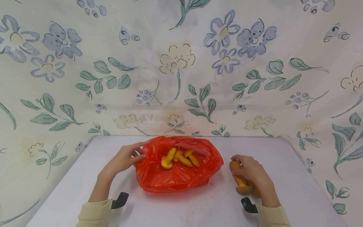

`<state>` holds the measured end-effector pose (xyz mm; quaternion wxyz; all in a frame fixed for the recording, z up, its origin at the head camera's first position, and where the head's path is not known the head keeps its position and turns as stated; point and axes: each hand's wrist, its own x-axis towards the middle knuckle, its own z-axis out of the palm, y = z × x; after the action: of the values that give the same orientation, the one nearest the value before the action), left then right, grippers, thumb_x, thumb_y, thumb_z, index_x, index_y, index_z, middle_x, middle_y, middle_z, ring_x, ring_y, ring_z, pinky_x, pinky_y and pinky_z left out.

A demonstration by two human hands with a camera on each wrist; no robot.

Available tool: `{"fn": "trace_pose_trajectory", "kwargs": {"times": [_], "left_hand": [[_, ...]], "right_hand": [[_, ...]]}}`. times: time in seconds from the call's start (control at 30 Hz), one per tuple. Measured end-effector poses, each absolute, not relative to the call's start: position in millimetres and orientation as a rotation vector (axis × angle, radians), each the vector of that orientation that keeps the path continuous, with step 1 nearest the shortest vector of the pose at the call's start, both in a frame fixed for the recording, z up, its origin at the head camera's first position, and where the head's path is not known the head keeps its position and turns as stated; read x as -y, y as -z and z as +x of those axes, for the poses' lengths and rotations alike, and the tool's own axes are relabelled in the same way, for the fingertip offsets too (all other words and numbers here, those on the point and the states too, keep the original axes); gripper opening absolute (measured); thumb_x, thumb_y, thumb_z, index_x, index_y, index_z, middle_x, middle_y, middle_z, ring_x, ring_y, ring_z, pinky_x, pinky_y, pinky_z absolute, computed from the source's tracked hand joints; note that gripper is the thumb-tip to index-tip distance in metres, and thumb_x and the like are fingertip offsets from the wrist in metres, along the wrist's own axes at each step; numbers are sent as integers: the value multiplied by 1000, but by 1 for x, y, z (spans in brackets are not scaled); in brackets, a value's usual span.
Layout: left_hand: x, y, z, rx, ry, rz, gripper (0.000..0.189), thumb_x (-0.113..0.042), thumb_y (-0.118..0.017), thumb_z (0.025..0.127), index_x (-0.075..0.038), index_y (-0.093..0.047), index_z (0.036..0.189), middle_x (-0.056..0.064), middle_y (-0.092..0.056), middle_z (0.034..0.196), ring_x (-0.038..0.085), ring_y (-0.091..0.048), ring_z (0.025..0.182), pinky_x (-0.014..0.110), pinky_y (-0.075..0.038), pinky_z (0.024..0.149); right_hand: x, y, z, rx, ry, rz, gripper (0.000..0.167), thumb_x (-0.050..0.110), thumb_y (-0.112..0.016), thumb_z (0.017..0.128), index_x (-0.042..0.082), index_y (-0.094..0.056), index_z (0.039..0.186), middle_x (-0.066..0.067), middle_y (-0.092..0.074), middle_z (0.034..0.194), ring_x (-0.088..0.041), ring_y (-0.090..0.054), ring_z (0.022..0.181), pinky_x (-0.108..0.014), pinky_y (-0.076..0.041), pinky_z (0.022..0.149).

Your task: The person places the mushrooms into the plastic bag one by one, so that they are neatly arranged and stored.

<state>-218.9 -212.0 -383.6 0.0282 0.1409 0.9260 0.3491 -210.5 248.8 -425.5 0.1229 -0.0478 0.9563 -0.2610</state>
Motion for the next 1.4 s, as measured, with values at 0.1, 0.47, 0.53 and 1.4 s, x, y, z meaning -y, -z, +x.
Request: {"fn": "trace_pose_trajectory", "kwargs": {"times": [0.1,0.47,0.53,1.4], "left_hand": [[212,384,-219,-2859,-1079,445,52,-10,-68,91,-15,-54,141,9,-69,100,15,-63,77,24,-58,63],[213,386,-221,-2837,-1096,449,52,-9,-67,91,-15,-53,141,9,-68,101,15,-63,77,25,-59,62],[213,387,-221,-2840,-1091,446,52,-10,-68,91,-15,-53,141,9,-69,101,15,-63,77,25,-58,62],[212,387,-221,-2866,-1073,432,53,-11,-69,91,-17,-54,141,9,-69,102,15,-63,78,25,-59,64]], "right_hand": [[-249,425,-211,-2793,756,-140,55,25,-79,82,12,-58,131,-15,-63,117,-23,-58,95,-38,-57,73],[-249,422,-208,-2799,772,-145,55,25,-78,82,13,-58,132,-13,-64,115,-21,-57,93,-38,-55,75],[-250,422,-208,-2800,772,-146,55,26,-78,82,13,-58,132,-13,-64,115,-21,-56,92,-39,-55,75],[-251,412,-206,-2842,728,-132,58,30,-78,83,11,-56,133,-15,-64,115,-24,-58,95,-44,-56,77]]}}
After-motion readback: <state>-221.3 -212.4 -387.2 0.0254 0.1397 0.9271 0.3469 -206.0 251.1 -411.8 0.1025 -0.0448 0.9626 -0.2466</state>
